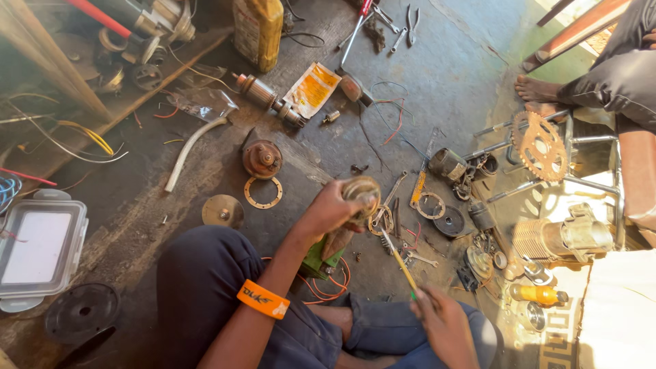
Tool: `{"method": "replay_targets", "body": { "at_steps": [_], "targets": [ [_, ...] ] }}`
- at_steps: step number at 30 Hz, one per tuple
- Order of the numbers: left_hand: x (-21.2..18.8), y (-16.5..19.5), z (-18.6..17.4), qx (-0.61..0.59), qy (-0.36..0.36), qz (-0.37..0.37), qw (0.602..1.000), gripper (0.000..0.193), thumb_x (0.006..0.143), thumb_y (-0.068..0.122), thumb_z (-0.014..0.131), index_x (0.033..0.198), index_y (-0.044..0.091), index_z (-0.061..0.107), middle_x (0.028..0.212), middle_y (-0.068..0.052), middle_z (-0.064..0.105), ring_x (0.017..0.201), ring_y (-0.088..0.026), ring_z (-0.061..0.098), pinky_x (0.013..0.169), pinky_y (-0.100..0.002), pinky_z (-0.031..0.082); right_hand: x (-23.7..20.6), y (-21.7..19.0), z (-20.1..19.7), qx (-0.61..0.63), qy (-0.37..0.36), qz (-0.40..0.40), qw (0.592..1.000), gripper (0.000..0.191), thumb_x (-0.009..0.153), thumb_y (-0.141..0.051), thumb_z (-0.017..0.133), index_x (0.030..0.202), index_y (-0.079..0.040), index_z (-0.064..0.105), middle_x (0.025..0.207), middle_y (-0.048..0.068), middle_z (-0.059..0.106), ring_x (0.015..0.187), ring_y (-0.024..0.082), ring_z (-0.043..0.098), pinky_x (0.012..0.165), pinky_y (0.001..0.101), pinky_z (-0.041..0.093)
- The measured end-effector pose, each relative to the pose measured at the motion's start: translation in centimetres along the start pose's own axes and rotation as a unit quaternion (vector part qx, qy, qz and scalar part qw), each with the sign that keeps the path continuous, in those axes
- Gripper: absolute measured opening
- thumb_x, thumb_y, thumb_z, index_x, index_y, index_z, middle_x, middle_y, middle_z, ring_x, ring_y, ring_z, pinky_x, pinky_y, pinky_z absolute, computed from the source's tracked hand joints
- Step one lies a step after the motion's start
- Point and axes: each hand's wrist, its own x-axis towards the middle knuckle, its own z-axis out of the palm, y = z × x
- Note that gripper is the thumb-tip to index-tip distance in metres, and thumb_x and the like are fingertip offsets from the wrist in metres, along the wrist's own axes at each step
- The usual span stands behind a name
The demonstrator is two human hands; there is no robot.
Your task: The person sits on the floor and disassembles a motor component using a screwdriver and wrench. They remove screws, separate the housing, and clean internal parts with a cloth. The person then reassembles the component and places it on a green battery.
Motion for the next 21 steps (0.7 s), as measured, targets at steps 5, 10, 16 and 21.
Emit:
{"method": "replay_targets", "body": {
  "at_steps": [5, 10, 16, 21],
  "targets": [
    [0.8, -0.8, 0.1, -0.255, -0.06, -0.076, 0.962, 0.037, 0.088, 0.041, 0.068, 0.101, 0.006, 0.069, 0.095, -0.013, 0.074, 0.072, -0.022, 0.076, 0.051, -0.04, 0.065, 5.2, -1.3, 5.9, -0.154, 0.059, -0.005, 0.986, 0.034, 0.087, -0.031, 0.072, 0.116, -0.012, 0.072, 0.09, 0.012, 0.076, 0.085, 0.029, 0.074, 0.077, 0.0406, 0.055],
    [0.7, -2.8, 0.7, -0.405, -0.168, -0.057, 0.897, 0.048, 0.108, 0.057, 0.059, 0.097, 0.011, 0.061, 0.083, -0.011, 0.065, 0.059, -0.017, 0.065, 0.033, -0.027, 0.042, 7.4, -0.6, 9.3, -0.175, 0.089, -0.067, 0.978, 0.031, 0.079, -0.028, 0.079, 0.104, -0.01, 0.071, 0.092, 0.008, 0.076, 0.089, 0.029, 0.071, 0.078, 0.0422, 0.053],
    [0.1, -3.0, 0.8, -0.504, -0.285, -0.035, 0.814, 0.064, 0.107, 0.064, 0.044, 0.099, 0.003, 0.056, 0.077, -0.01, 0.057, 0.05, -0.011, 0.052, 0.03, -0.02, 0.032, 7.9, 1.6, 10.1, -0.185, 0.081, -0.039, 0.979, 0.027, 0.079, -0.021, 0.077, 0.104, -0.012, 0.072, 0.095, 0.006, 0.072, 0.081, 0.027, 0.071, 0.074, 0.0417, 0.054],
    [-0.8, -2.0, 1.3, -0.542, -0.359, -0.025, 0.759, 0.069, 0.106, 0.068, 0.04, 0.104, 0.0, 0.055, 0.081, -0.016, 0.058, 0.047, -0.011, 0.052, 0.029, -0.018, 0.033, 8.2, 2.0, 10.0, -0.158, 0.08, -0.042, 0.983, 0.027, 0.079, -0.02, 0.078, 0.104, -0.011, 0.073, 0.095, 0.007, 0.071, 0.08, 0.027, 0.07, 0.073, 0.0414, 0.054]
  ]
}}
